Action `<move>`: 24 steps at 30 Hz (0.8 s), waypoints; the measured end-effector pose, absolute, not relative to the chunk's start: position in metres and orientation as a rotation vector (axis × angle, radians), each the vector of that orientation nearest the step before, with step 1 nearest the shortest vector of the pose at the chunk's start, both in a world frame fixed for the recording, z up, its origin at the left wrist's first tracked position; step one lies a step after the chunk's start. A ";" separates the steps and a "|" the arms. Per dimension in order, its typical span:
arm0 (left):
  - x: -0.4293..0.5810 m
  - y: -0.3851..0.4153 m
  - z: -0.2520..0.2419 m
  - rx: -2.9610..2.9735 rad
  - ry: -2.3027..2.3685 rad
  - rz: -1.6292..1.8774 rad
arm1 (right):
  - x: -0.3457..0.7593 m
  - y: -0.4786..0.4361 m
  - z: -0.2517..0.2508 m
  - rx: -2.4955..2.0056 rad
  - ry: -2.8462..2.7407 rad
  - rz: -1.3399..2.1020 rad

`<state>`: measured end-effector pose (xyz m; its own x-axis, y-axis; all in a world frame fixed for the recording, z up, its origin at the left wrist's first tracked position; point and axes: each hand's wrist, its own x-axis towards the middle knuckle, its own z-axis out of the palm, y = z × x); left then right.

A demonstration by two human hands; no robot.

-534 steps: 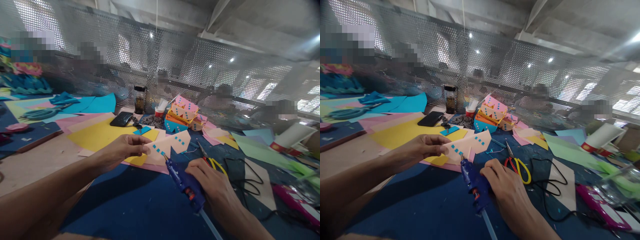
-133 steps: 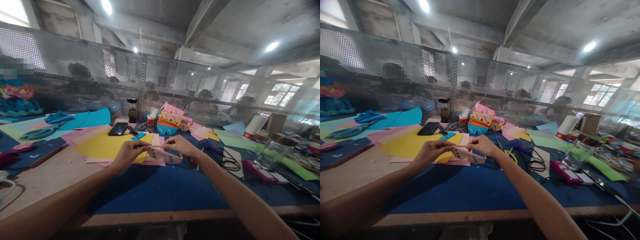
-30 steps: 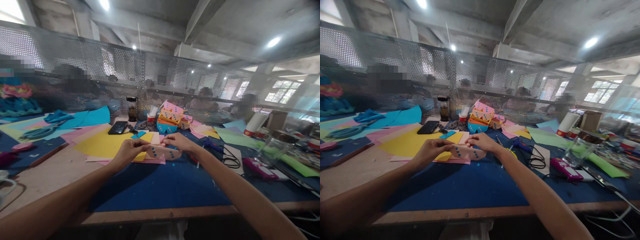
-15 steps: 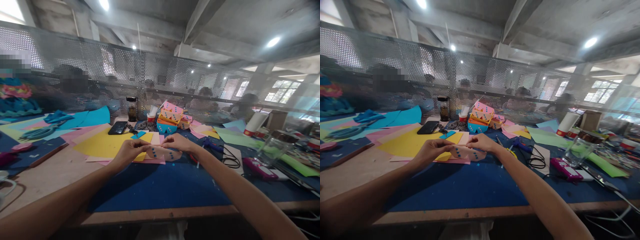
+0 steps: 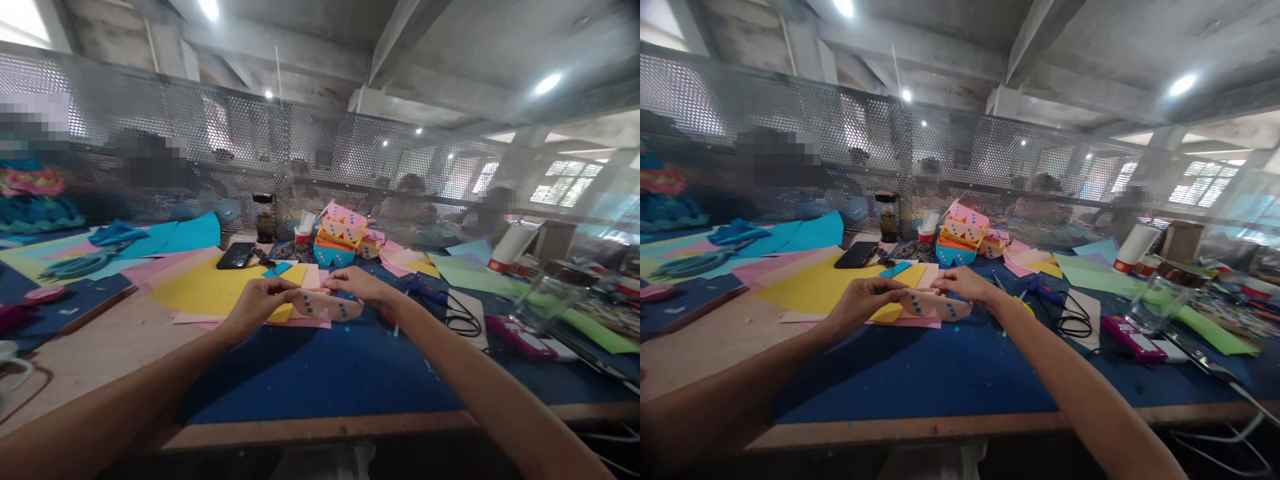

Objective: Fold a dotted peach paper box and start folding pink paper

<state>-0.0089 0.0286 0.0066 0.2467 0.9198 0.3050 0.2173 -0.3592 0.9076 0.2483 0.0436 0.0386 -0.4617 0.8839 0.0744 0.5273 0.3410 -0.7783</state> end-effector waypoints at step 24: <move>-0.008 0.028 0.007 1.745 1.058 1.141 | 0.236 0.040 0.039 -1.225 -2.074 0.814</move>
